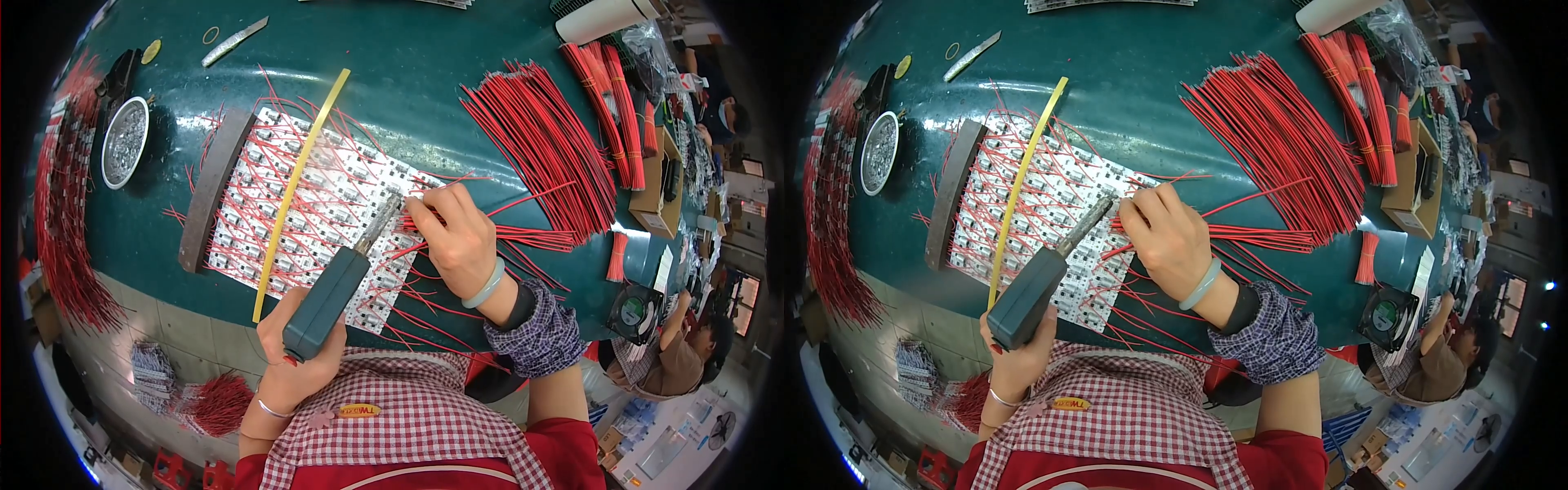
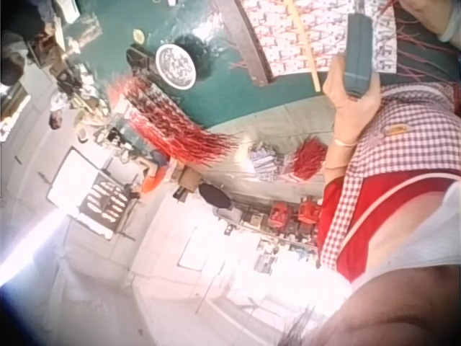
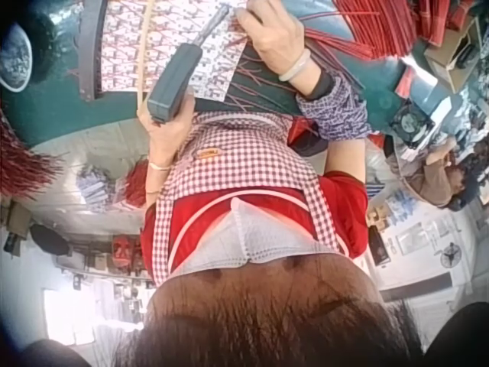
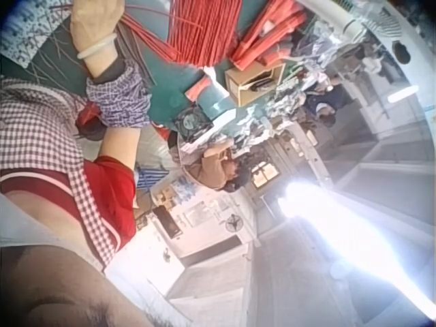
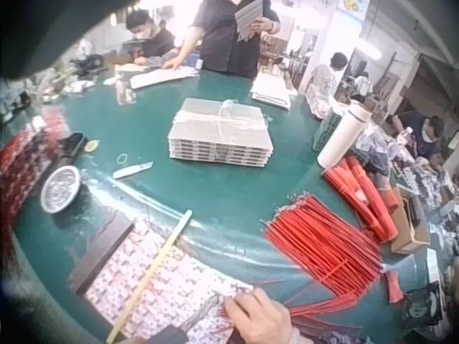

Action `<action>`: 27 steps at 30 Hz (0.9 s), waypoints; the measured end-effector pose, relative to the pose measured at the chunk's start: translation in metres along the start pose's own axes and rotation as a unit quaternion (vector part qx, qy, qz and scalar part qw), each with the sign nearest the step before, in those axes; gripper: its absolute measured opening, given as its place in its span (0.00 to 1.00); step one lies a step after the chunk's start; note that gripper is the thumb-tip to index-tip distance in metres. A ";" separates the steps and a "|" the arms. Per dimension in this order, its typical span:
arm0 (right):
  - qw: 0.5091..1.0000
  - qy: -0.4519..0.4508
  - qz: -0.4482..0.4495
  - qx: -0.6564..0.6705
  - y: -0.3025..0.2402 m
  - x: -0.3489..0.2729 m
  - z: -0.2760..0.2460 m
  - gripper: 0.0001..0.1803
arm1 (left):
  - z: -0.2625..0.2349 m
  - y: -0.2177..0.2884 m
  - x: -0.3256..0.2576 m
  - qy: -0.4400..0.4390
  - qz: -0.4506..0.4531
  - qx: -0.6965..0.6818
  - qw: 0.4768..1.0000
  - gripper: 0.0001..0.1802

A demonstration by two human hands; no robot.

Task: The person solders red wires onto a white circuit board component using a soldering iron.

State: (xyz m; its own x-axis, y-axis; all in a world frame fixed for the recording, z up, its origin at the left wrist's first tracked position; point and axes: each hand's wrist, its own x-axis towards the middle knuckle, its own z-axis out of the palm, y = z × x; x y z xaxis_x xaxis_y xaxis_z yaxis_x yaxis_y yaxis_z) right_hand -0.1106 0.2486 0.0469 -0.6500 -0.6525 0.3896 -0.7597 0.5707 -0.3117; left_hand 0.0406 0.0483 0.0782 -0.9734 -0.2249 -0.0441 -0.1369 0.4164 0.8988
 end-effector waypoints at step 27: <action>0.999 0.007 -0.021 0.030 0.001 -0.002 0.002 0.22 | 0.002 0.003 -0.008 -0.014 -0.002 -0.015 1.000 0.15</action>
State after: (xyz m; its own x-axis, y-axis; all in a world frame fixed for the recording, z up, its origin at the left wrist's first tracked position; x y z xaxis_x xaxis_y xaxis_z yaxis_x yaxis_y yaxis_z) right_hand -0.1100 0.2495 0.0445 -0.6176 -0.6675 0.4159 -0.7863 0.5115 -0.3466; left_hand 0.0473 0.0532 0.0803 -0.9776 -0.2020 -0.0594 -0.1357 0.3890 0.9112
